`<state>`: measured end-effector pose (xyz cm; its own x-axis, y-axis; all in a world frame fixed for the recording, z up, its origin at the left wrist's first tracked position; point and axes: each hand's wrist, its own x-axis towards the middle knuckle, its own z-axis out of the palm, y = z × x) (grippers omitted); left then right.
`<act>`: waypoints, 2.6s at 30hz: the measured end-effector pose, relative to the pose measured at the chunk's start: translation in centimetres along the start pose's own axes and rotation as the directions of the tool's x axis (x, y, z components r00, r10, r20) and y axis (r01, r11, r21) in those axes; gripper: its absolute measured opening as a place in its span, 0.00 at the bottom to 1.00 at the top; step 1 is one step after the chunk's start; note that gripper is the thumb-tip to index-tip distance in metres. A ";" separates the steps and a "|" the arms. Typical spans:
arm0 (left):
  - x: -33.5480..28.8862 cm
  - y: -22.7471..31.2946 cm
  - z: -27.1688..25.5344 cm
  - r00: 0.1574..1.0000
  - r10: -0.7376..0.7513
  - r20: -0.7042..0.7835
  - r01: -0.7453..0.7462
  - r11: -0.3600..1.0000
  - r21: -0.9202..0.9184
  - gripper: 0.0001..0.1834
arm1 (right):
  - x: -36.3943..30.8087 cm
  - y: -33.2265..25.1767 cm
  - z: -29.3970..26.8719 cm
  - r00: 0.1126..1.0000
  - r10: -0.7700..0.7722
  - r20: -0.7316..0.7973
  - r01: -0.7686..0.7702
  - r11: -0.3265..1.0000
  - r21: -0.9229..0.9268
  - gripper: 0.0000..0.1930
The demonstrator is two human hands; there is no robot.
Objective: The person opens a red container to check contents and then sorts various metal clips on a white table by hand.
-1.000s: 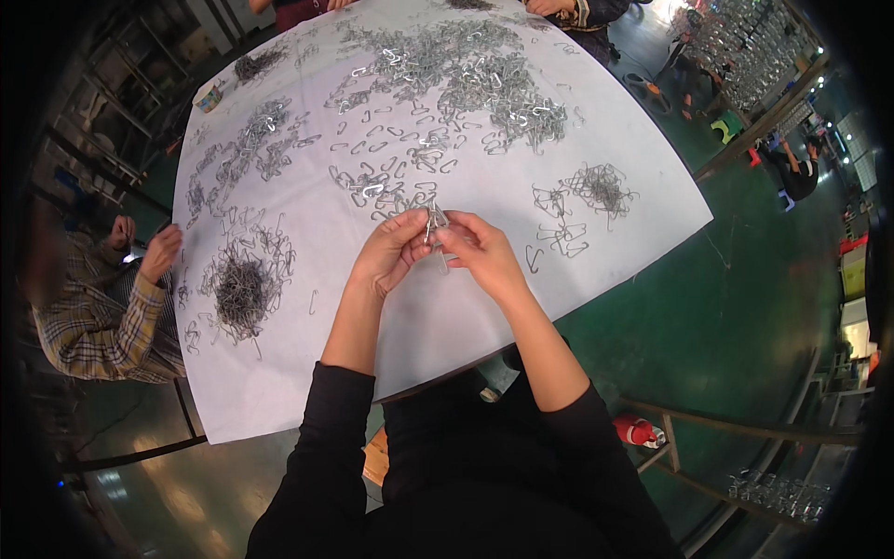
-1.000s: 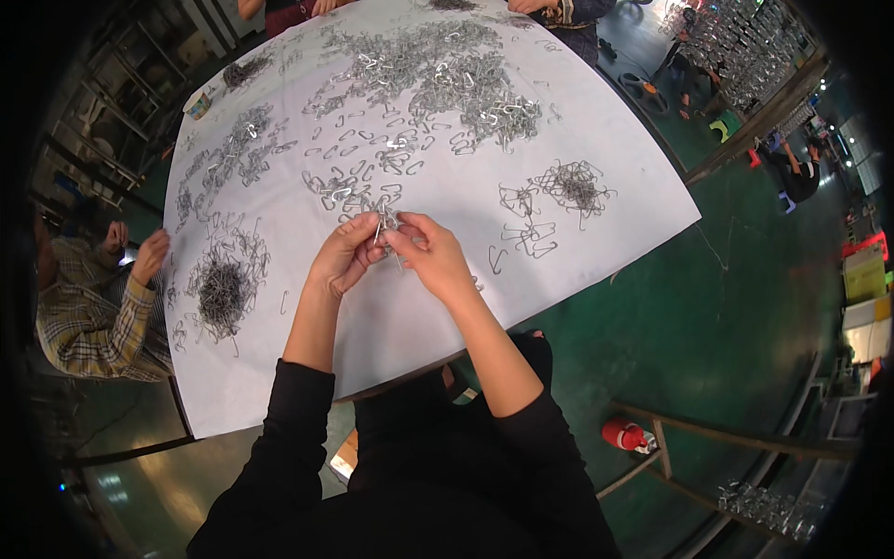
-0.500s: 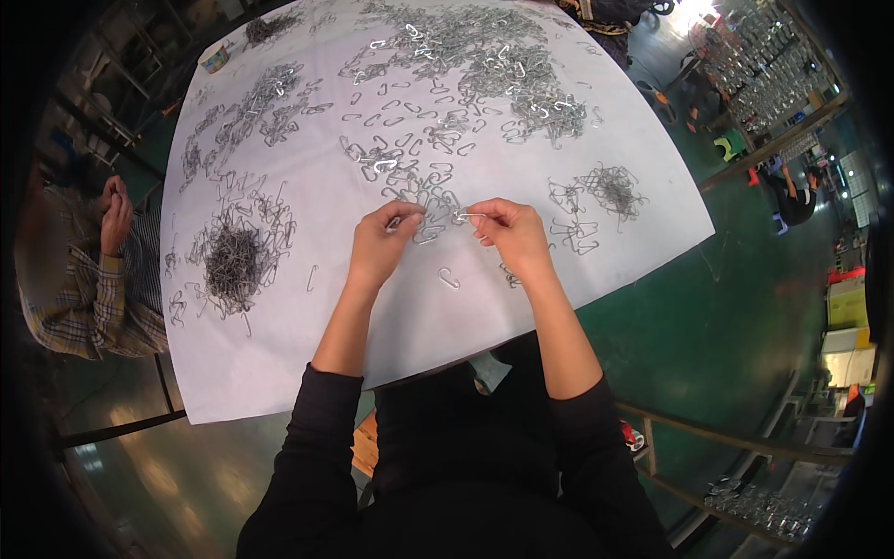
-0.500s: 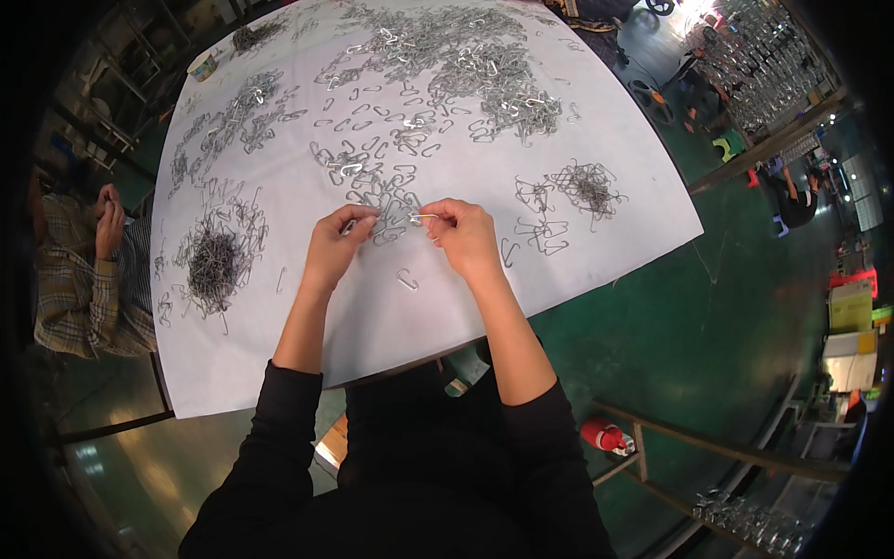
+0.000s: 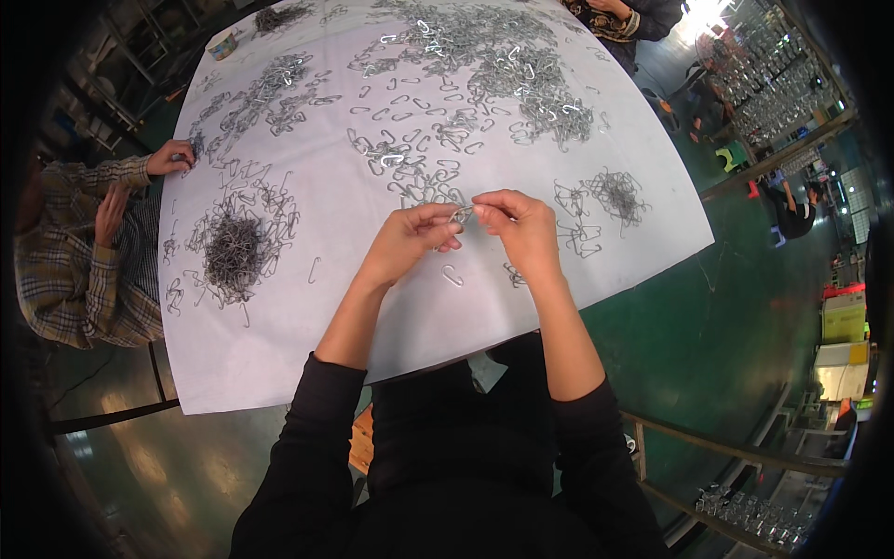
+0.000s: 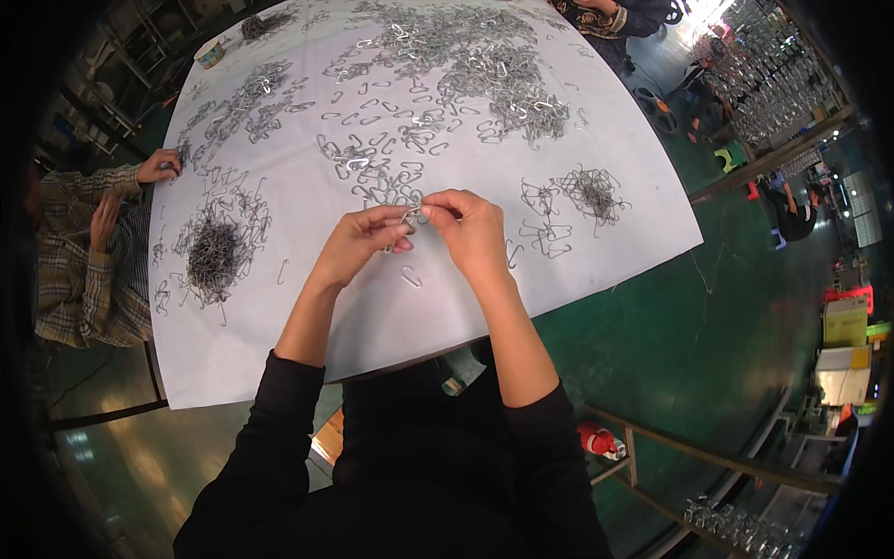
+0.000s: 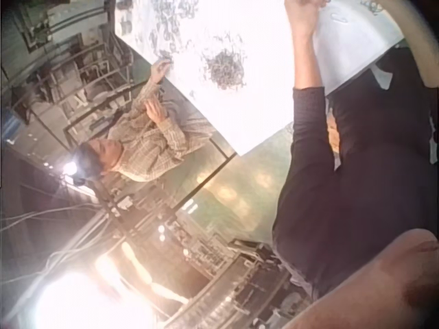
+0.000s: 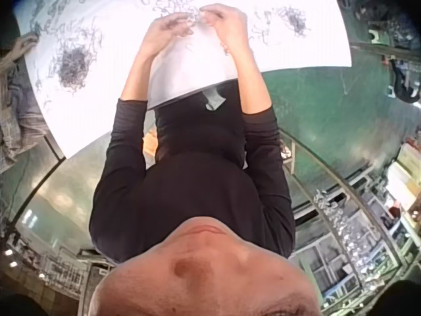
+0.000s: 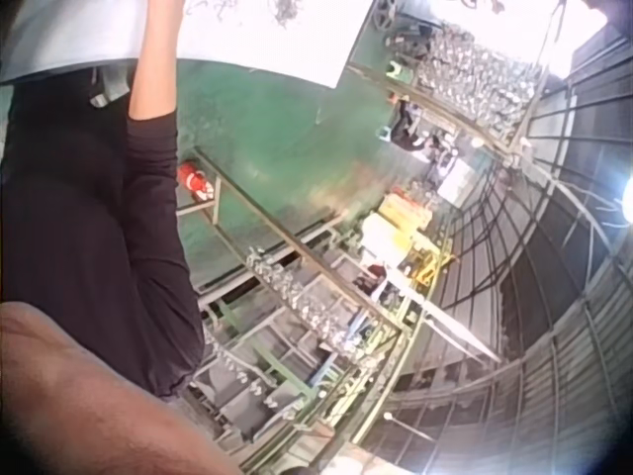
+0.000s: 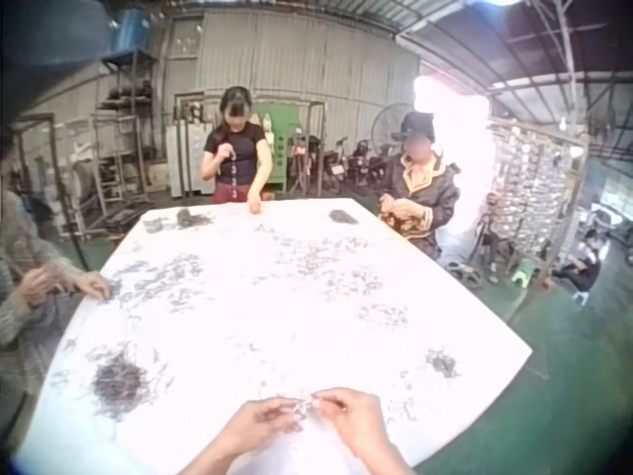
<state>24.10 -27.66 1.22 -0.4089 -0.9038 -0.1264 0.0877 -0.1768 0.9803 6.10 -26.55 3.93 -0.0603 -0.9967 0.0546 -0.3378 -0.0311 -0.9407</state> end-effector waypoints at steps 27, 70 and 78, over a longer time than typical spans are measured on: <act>0.6 0.0 -1.9 0.970 -0.229 0.082 0.231 0.973 -0.020 0.22 | 1.0 1.0 0.4 0.933 -0.276 0.232 0.331 0.910 -0.249 0.08; 1.1 0.1 -1.9 0.919 0.069 -0.387 -0.093 0.995 -0.043 0.10 | 0.3 2.2 3.8 0.977 -0.202 0.071 0.213 0.948 -0.235 0.09; 1.7 2.5 -2.0 0.881 0.136 -0.453 -0.075 0.986 0.150 0.09 | 0.9 -0.7 4.1 0.852 -0.522 0.024 0.449 0.707 -0.546 0.05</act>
<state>25.44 -30.46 3.14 0.0629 -0.9969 -0.0463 -0.0192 -0.0476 0.9987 10.15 -27.71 3.31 0.1475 -0.8352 0.5299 -0.7790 -0.4282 -0.4581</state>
